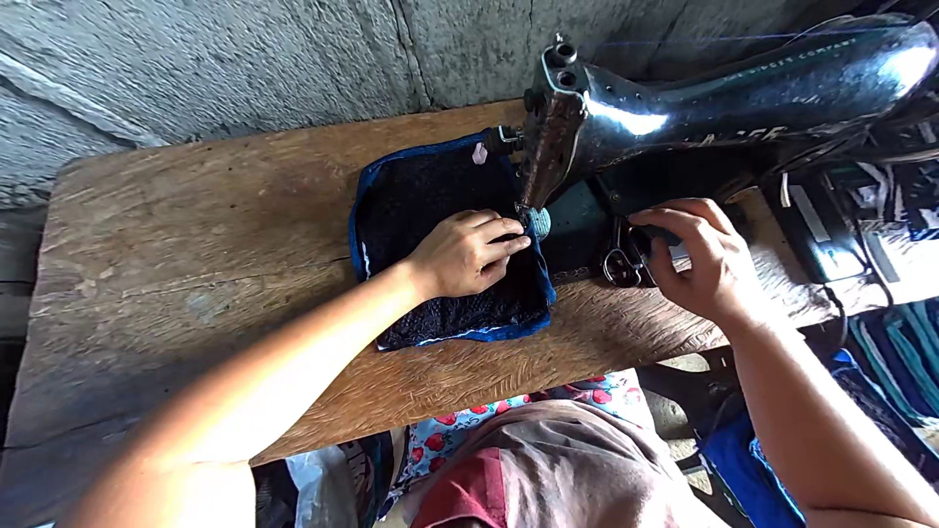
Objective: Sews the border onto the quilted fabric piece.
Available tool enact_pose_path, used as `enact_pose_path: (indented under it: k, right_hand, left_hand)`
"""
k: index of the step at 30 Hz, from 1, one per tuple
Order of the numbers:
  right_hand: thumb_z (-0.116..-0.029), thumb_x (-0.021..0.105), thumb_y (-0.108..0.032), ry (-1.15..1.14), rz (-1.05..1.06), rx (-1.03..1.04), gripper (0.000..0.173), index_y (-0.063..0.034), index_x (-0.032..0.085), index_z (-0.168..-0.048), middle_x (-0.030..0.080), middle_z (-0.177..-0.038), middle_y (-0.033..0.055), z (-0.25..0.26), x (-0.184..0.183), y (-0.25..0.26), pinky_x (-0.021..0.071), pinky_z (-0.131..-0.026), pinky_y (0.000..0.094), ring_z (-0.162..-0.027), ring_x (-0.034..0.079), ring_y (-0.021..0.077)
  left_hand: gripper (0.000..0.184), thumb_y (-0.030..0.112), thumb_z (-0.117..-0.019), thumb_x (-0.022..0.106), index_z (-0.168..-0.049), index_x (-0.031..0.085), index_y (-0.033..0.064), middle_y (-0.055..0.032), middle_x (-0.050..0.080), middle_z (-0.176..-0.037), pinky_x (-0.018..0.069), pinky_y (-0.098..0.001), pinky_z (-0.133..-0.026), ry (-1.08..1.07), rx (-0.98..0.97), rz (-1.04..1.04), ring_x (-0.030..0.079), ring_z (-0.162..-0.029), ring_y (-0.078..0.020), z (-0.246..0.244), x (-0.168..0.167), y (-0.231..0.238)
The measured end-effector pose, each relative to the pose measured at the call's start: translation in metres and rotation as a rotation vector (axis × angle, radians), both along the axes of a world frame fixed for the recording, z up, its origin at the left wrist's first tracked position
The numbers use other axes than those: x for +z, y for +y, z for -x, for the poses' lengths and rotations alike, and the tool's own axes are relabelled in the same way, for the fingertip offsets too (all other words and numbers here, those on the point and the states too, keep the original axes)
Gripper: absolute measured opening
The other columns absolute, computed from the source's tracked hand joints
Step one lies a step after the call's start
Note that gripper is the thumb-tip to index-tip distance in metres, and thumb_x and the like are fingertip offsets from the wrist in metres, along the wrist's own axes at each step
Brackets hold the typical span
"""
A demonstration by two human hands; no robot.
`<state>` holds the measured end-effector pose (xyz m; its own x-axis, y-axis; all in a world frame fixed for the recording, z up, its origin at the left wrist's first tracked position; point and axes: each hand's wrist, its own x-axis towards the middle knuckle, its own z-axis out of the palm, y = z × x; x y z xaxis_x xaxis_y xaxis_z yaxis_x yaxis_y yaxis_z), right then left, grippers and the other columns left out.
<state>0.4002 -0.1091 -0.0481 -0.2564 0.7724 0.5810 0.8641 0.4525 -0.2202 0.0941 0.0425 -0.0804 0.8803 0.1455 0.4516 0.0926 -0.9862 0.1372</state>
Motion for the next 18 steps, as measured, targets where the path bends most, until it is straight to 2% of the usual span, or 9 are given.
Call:
enact_pose_path:
  k: [3,7,9,11,13,14,15,17,18]
  right_hand:
    - [-0.0970,0.051,-0.008,0.020,-0.045,-0.169,0.029,0.0038,0.066,-0.118,0.073,-0.106,0.0201,-0.010,0.004,-0.006,0.0553,-0.091,0.0457,-0.102,0.069,0.0336]
    - [-0.0969,0.051,-0.011,0.150,-0.011,-0.468,0.032,0.0127,0.059,-0.118,0.068,-0.101,0.0290,-0.029,0.014,-0.018,0.0572,-0.077,0.0473,-0.086,0.068,0.0344]
    - [-0.0982,0.052,-0.012,0.249,0.062,-0.640,0.034,0.0143,0.055,-0.120,0.065,-0.100,0.0299,-0.035,0.023,-0.023,0.0553,-0.075,0.0484,-0.083,0.066,0.0342]
    - [-0.1013,0.053,-0.023,0.299,0.145,-0.815,0.037,0.0088,0.051,-0.121,0.063,-0.097,0.0268,-0.044,0.029,-0.025,0.0528,-0.073,0.0503,-0.080,0.064,0.0335]
    - [-0.1072,0.047,-0.043,0.300,0.276,-0.943,0.052,0.0059,0.052,-0.124,0.063,-0.103,0.0302,-0.054,0.034,-0.026,0.0492,-0.080,0.0641,-0.091,0.064,0.0454]
    - [-0.1081,0.041,-0.051,0.292,0.322,-0.974,0.060,0.0053,0.054,-0.123,0.064,-0.103,0.0325,-0.057,0.034,-0.027,0.0465,-0.081,0.0707,-0.094,0.064,0.0515]
    - [-0.1084,0.036,-0.055,0.274,0.341,-0.972,0.063,0.0037,0.057,-0.120,0.064,-0.099,0.0324,-0.060,0.032,-0.028,0.0456,-0.077,0.0728,-0.091,0.064,0.0531]
    - [-0.1108,0.030,-0.050,0.283,0.352,-0.868,0.059,0.0027,0.058,-0.114,0.061,-0.088,0.0276,-0.063,0.025,-0.028,0.0462,-0.068,0.0673,-0.077,0.062,0.0458]
    - [-0.1120,0.031,-0.044,0.296,0.350,-0.795,0.055,0.0028,0.059,-0.115,0.061,-0.087,0.0248,-0.065,0.020,-0.028,0.0486,-0.067,0.0626,-0.072,0.062,0.0402]
  left_hand:
    - [0.035,0.015,-0.0955,0.052,-0.120,0.077,0.0090,-0.0131,0.072,-0.123,0.0537,-0.0420,-0.096,-0.009,-0.002,-0.004,0.069,-0.111,-0.0313,0.000,0.000,0.002]
    - [0.036,0.015,-0.0957,0.051,-0.121,0.076,0.0089,-0.0132,0.072,-0.123,0.0533,-0.0418,-0.096,-0.005,-0.002,-0.005,0.069,-0.111,-0.0307,-0.001,0.000,0.007]
    - [0.036,0.015,-0.0961,0.051,-0.121,0.076,0.0091,-0.0134,0.072,-0.123,0.0533,-0.0423,-0.097,-0.005,-0.003,-0.004,0.069,-0.112,-0.0305,-0.001,0.000,0.009]
    - [0.035,0.015,-0.0956,0.052,-0.120,0.077,0.0096,-0.0134,0.072,-0.123,0.0535,-0.0424,-0.096,-0.012,-0.005,-0.005,0.069,-0.112,-0.0305,-0.001,0.000,0.011]
    - [0.035,0.015,-0.0956,0.052,-0.120,0.077,0.0101,-0.0133,0.072,-0.122,0.0533,-0.0424,-0.097,-0.004,-0.005,0.001,0.068,-0.112,-0.0303,-0.001,0.001,0.013]
    - [0.035,0.015,-0.0956,0.052,-0.120,0.077,0.0104,-0.0129,0.072,-0.123,0.0531,-0.0423,-0.097,-0.001,-0.006,0.003,0.068,-0.113,-0.0299,-0.002,0.002,0.014]
    - [0.035,0.015,-0.0955,0.052,-0.120,0.077,0.0109,-0.0127,0.072,-0.123,0.0531,-0.0420,-0.097,0.002,-0.007,0.002,0.068,-0.113,-0.0295,-0.002,0.002,0.015]
    - [0.035,0.015,-0.0951,0.052,-0.120,0.077,0.0111,-0.0130,0.072,-0.122,0.0530,-0.0417,-0.097,0.005,-0.013,-0.005,0.068,-0.112,-0.0298,-0.001,0.002,0.016]
    - [0.035,0.015,-0.0949,0.052,-0.120,0.077,0.0107,-0.0133,0.072,-0.122,0.0529,-0.0411,-0.096,0.006,-0.022,-0.011,0.068,-0.112,-0.0298,-0.001,0.002,0.017]
